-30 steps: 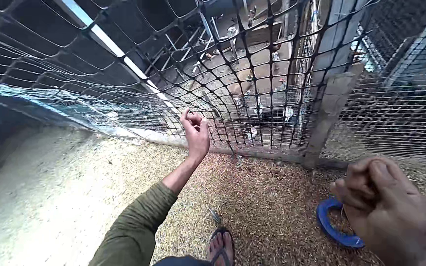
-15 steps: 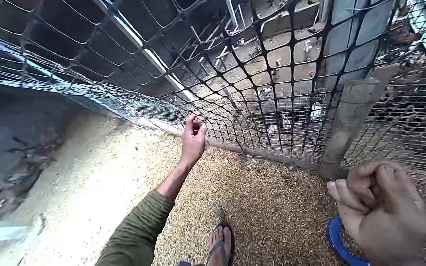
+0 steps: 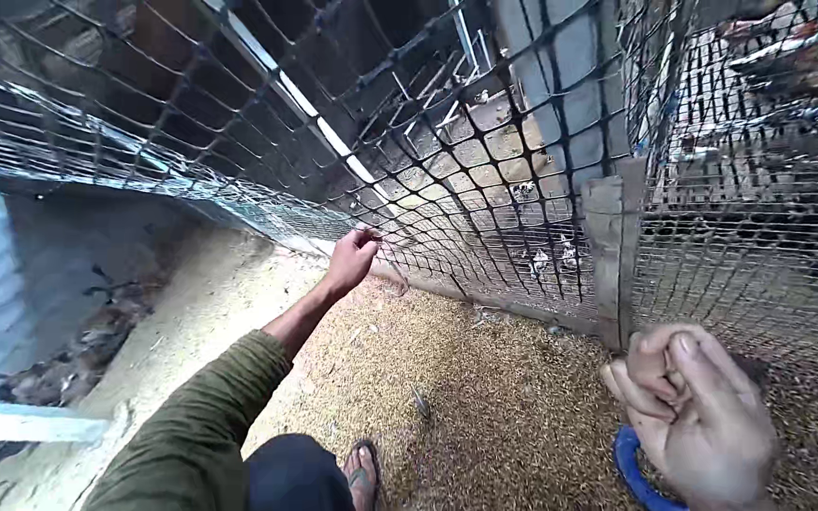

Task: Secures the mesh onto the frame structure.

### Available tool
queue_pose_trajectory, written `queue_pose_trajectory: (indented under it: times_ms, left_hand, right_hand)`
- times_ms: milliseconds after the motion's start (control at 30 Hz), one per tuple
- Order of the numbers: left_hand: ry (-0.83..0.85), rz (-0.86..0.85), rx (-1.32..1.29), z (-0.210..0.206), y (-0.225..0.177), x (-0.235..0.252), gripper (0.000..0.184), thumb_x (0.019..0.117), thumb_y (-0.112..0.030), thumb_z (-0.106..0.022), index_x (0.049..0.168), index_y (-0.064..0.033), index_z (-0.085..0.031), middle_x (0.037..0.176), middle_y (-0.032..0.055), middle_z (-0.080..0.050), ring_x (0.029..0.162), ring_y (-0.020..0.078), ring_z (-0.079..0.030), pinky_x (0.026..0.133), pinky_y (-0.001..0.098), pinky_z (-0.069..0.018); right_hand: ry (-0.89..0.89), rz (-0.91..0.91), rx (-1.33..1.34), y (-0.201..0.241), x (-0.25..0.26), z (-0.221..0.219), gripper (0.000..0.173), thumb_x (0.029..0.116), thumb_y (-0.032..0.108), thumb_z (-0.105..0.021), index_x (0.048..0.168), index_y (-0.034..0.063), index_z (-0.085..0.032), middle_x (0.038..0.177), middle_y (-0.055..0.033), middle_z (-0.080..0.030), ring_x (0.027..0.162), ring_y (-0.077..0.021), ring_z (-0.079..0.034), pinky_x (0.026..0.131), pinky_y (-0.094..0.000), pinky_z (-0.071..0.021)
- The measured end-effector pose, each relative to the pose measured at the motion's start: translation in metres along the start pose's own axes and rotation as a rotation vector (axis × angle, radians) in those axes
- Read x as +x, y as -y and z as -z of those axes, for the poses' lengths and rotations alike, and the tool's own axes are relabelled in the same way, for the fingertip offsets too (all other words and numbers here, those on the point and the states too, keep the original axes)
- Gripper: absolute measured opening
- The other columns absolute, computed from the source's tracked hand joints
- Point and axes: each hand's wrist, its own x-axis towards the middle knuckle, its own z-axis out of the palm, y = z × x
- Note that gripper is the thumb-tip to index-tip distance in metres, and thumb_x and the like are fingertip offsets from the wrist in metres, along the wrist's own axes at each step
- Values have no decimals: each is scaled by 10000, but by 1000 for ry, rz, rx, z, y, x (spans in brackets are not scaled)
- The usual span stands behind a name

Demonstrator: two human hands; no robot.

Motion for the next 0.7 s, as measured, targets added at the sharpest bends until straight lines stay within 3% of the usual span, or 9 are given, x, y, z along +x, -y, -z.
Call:
queue_pose_trajectory:
  times_ms: [133,267,467,633,700]
  left_hand:
    - [39,15,-52,6,2,3,274,1031,-81,-457,1244,12,-601,975,103,-644,780,133,-570,726,349,-486]
    - [35,-31,-41,7,5,7,260,1034,-102,-491,1223,15,-626,980,134,-671,824,194,-616,786,430,-511]
    - [-89,-280,-64,1,23,18,246,1005,-173,-597,1173,-4,-661,890,128,-630,731,220,-594,693,440,-513]
    - [-164,-413,-177,-8,44,29,455,1020,-280,-632,1402,-33,-599,915,132,-659,747,223,-625,706,418,-545]
    - [-184,-434,-224,-13,49,37,439,1017,-312,-639,1377,-62,-636,897,119,-652,727,217,-616,691,420,-537]
  right_hand:
    - [-25,-15,-86,6,-10,3,264,1096,398,-439,1016,280,-662,625,171,-436,477,69,-359,449,-104,-334]
    - [6,-89,-342,5,-10,-18,241,1116,382,-370,1066,281,-583,652,177,-424,499,70,-336,459,-108,-308]
    - [95,-151,-797,-20,5,-84,266,1121,349,-297,1068,174,-490,693,105,-401,524,1,-369,463,-180,-345]
    - [104,-235,-1047,-37,26,-141,312,1116,351,-276,1056,157,-514,683,74,-399,521,-49,-407,472,-246,-386]
    - [93,-259,-1095,-44,38,-165,323,1117,325,-274,1052,136,-528,694,65,-426,534,-52,-426,491,-247,-403]
